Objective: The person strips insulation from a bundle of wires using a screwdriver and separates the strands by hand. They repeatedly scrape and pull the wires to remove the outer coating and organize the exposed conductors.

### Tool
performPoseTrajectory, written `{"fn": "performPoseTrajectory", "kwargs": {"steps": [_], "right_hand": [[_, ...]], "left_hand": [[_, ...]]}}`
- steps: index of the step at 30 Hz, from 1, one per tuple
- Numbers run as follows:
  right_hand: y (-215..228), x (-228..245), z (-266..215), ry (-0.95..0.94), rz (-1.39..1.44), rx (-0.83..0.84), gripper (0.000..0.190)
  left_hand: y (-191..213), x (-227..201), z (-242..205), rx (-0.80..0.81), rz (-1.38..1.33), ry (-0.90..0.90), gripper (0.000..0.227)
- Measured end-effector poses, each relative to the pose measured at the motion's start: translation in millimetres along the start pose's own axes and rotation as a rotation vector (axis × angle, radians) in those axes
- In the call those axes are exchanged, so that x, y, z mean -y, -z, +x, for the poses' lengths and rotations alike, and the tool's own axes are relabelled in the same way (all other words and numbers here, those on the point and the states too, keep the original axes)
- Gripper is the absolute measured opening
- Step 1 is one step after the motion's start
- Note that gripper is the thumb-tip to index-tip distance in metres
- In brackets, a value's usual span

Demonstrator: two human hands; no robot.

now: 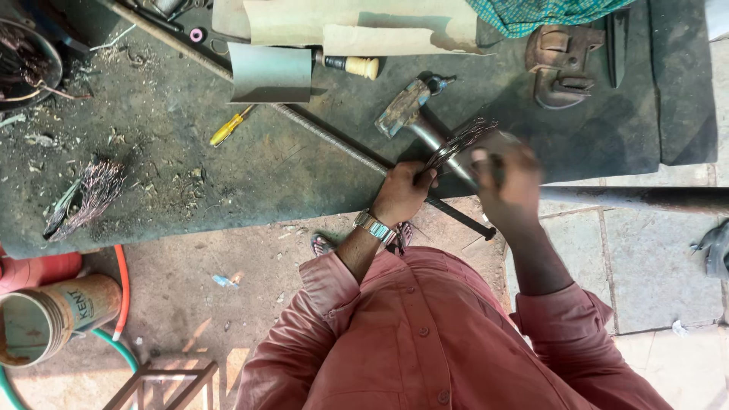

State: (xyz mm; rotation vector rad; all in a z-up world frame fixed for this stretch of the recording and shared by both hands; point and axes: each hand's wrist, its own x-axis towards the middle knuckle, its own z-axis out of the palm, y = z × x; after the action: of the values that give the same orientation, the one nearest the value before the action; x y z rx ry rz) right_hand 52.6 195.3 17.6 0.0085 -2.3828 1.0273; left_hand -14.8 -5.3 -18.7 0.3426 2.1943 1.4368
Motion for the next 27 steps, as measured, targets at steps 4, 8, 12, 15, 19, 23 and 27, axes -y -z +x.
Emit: {"fn": "performPoseTrajectory", "kwargs": {"steps": [4,8,12,15,19,23,27], "right_hand": [[-0.9,-1.5,6.3,-0.066,-0.078,-0.05,0.012],[-3.0,1.9,3.2,-0.065,0.024,-0.105,0.015],[-2.4,8.8,13.4,0.084,-0.101,-0.098,0.027],[4.9,15.8,13.2,-0.032,0.05,-0.105,0.025],[-1.3,14.4,9.6,-0.055,-0.098,-0.066,0.022],[-2.4,3.2,15.3,-0.21,-0.051,0.07,0.023],[-2.9,2.4,19.6,0.188,-0.044,-0.142,0.034]], "left_hand": [[2.3,-2.6,0.9,-0.016,0.003,-0.015,0.026],[-0.3,2.5,-3.4,-0.041,0.024,-0.062,0.024],[-0.3,-1.5,0.3,-0.029,0.037,-0.03,0.024],[1.3,-1.3,-0.8,-0.028,0.028,-0.026,0.024],[1.5,-1.6,-1.8,-0.067,0.003,-0.119,0.021],[4.0,-6.5,-1.7,0.0,0.012,0.006,0.021],[2.8,-4.0,-1.0,-0.029,0.009,-0.045,0.021]]}}
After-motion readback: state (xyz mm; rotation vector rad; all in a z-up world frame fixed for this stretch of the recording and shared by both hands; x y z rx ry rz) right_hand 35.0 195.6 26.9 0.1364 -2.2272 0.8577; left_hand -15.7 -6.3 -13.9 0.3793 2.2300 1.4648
